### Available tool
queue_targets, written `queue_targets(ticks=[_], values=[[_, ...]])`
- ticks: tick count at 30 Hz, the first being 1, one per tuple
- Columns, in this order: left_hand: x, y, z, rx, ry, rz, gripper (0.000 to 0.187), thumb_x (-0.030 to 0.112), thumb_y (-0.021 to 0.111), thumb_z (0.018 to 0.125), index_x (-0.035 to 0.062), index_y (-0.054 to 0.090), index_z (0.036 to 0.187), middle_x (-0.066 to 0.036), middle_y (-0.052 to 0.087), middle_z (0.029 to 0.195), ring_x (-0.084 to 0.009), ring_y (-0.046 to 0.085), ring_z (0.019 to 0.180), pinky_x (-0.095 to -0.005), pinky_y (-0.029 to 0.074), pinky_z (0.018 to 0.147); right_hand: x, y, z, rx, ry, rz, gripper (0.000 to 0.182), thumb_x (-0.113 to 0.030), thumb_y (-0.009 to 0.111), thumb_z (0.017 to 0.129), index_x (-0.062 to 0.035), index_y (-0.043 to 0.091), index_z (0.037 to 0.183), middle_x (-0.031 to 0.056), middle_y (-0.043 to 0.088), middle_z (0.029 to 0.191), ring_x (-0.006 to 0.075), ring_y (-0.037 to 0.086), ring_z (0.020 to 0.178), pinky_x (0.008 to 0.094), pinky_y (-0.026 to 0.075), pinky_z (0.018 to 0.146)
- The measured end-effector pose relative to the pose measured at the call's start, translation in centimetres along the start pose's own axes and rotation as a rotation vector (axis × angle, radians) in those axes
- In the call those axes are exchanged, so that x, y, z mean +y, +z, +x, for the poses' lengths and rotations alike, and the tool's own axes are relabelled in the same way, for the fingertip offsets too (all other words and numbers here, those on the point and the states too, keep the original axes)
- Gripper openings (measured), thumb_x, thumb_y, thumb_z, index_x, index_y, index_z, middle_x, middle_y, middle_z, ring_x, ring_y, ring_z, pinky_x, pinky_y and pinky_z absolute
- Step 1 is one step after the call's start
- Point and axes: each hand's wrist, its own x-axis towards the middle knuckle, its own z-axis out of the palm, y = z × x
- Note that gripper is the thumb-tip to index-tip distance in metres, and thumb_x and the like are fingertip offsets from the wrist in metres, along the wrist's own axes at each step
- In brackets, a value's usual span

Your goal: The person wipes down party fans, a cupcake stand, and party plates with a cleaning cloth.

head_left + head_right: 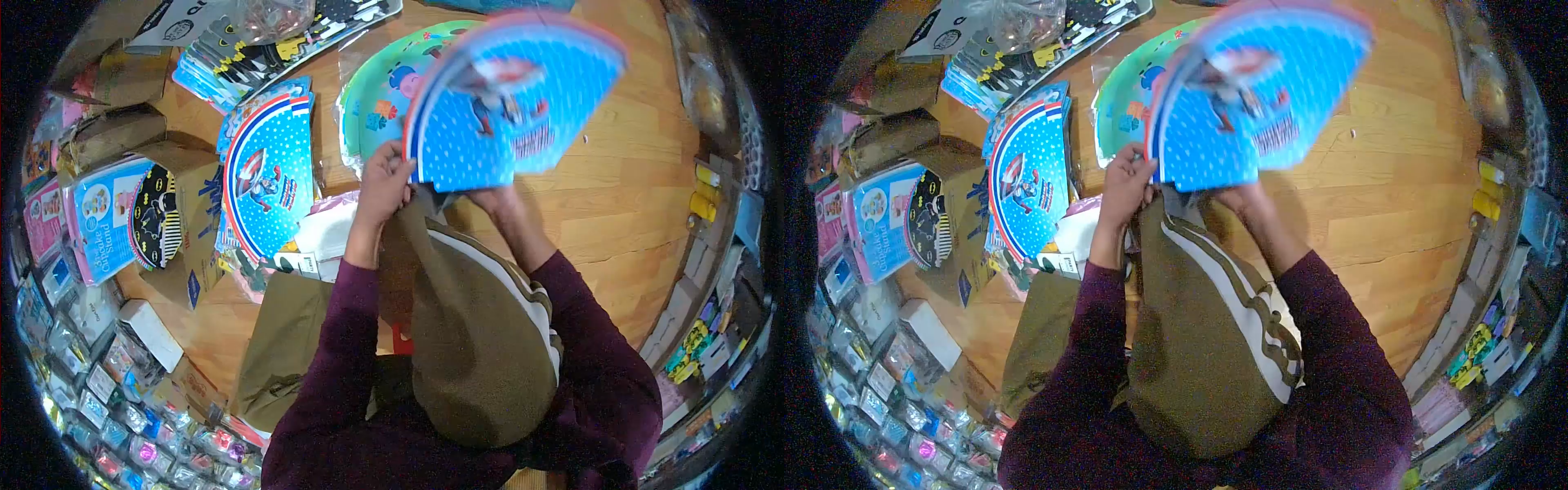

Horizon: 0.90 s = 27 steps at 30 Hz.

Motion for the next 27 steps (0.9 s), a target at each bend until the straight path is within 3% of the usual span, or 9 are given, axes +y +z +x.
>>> queue_targets(ticks=[7, 12, 16, 19, 21, 23, 24, 25, 27], values=[[-0.9, -0.9, -4.8, 0.035, -0.130, 0.207, 0.012, 0.003, 0.053, 0.080, 0.0014, 0.045, 0.089, -0.004, 0.056, 0.063, -0.0052, 0.046, 0.043, -0.0187, 0.034, 0.038, -2.7, 0.7, -4.6, -0.190, 0.131, -0.377, 0.042, -0.024, 0.053, 0.079, -0.0056, 0.044, 0.115, 0.0115, 0.051, 0.113, 0.0254, 0.049, 0.101, 0.0355, 0.038, 0.088], [-1.5, -1.8, -4.6, -0.106, 0.246, 0.450, 0.013, -0.002, 0.055, 0.074, 0.0013, 0.053, 0.086, -0.007, 0.059, 0.078, -0.0134, 0.056, 0.069, -0.0235, 0.044, 0.062, -6.2, 1.3, -8.8, -0.351, 0.214, -0.705, 0.047, -0.027, 0.052, 0.079, -0.0047, 0.042, 0.118, 0.0127, 0.049, 0.115, 0.0253, 0.047, 0.104, 0.0347, 0.036, 0.091], [-1.3, -3.0, -5.0, -0.186, 0.246, 0.557, 0.024, -0.005, 0.056, 0.070, 0.0008, 0.056, 0.093, -0.009, 0.060, 0.084, -0.0209, 0.057, 0.081, -0.0286, 0.044, 0.072, -5.1, 6.9, -10.2, -0.467, 0.283, -0.969, 0.050, -0.030, 0.052, 0.079, -0.0040, 0.041, 0.121, 0.0137, 0.048, 0.117, 0.0252, 0.045, 0.107, 0.0341, 0.034, 0.092], [-1.6, -3.4, -5.6, -0.160, 0.177, 0.380, 0.041, -0.006, 0.058, 0.066, 0.0016, 0.052, 0.106, -0.013, 0.059, 0.100, -0.0238, 0.054, 0.097, -0.0304, 0.040, 0.082, -6.6, 7.8, -10.8, -0.559, 0.346, -1.158, 0.053, -0.032, 0.051, 0.079, -0.0035, 0.039, 0.122, 0.0144, 0.047, 0.119, 0.0252, 0.044, 0.109, 0.0336, 0.033, 0.094], [-1.5, -4.1, -6.6, -0.190, 0.056, 0.439, 0.039, -0.003, 0.056, 0.070, 0.0023, 0.050, 0.108, -0.010, 0.057, 0.102, -0.0217, 0.053, 0.095, -0.0279, 0.041, 0.081, -10.1, 5.0, -12.7, -0.630, 0.390, -1.281, 0.055, -0.034, 0.051, 0.079, -0.0031, 0.039, 0.123, 0.0149, 0.046, 0.120, 0.0251, 0.043, 0.111, 0.0333, 0.032, 0.095], [0.5, -3.3, -7.4, -0.134, -0.148, 0.053, 0.030, 0.003, 0.052, 0.075, 0.0022, 0.051, 0.105, -0.008, 0.057, 0.096, -0.0165, 0.053, 0.090, -0.0249, 0.042, 0.077, -10.5, 5.9, -13.1, -0.671, 0.405, -1.350, 0.056, -0.035, 0.051, 0.079, -0.0029, 0.038, 0.124, 0.0152, 0.045, 0.121, 0.0251, 0.043, 0.111, 0.0331, 0.032, 0.095], [0.4, -3.4, -7.0, -0.134, -0.139, 0.051, 0.030, 0.003, 0.052, 0.075, 0.0022, 0.051, 0.105, -0.008, 0.057, 0.096, -0.0165, 0.053, 0.090, -0.0249, 0.042, 0.077, -10.8, 5.8, -13.9, -0.673, 0.280, -1.228, 0.056, -0.035, 0.052, 0.078, -0.0016, 0.040, 0.122, 0.0157, 0.046, 0.120, 0.0254, 0.041, 0.113, 0.0326, 0.030, 0.097], [0.0, -3.7, -6.1, -0.255, 0.029, 0.281, 0.024, 0.004, 0.051, 0.074, 0.0029, 0.053, 0.098, -0.008, 0.057, 0.089, -0.0170, 0.054, 0.085, -0.0248, 0.042, 0.074, -11.3, 5.8, -14.7, -0.672, 0.155, -1.107, 0.056, -0.035, 0.053, 0.077, -0.0003, 0.042, 0.120, 0.0162, 0.046, 0.119, 0.0258, 0.040, 0.114, 0.0321, 0.027, 0.098], [-0.7, -3.9, -4.7, -0.468, 0.375, 0.739, 0.014, 0.007, 0.050, 0.072, 0.0043, 0.058, 0.083, -0.008, 0.056, 0.076, -0.0180, 0.055, 0.076, -0.0245, 0.042, 0.067, -12.2, 5.1, -16.0, -0.559, 0.189, -0.972, 0.052, -0.031, 0.057, 0.076, -0.0002, 0.046, 0.116, 0.0154, 0.048, 0.115, 0.0251, 0.038, 0.113, 0.0376, 0.020, 0.101]])
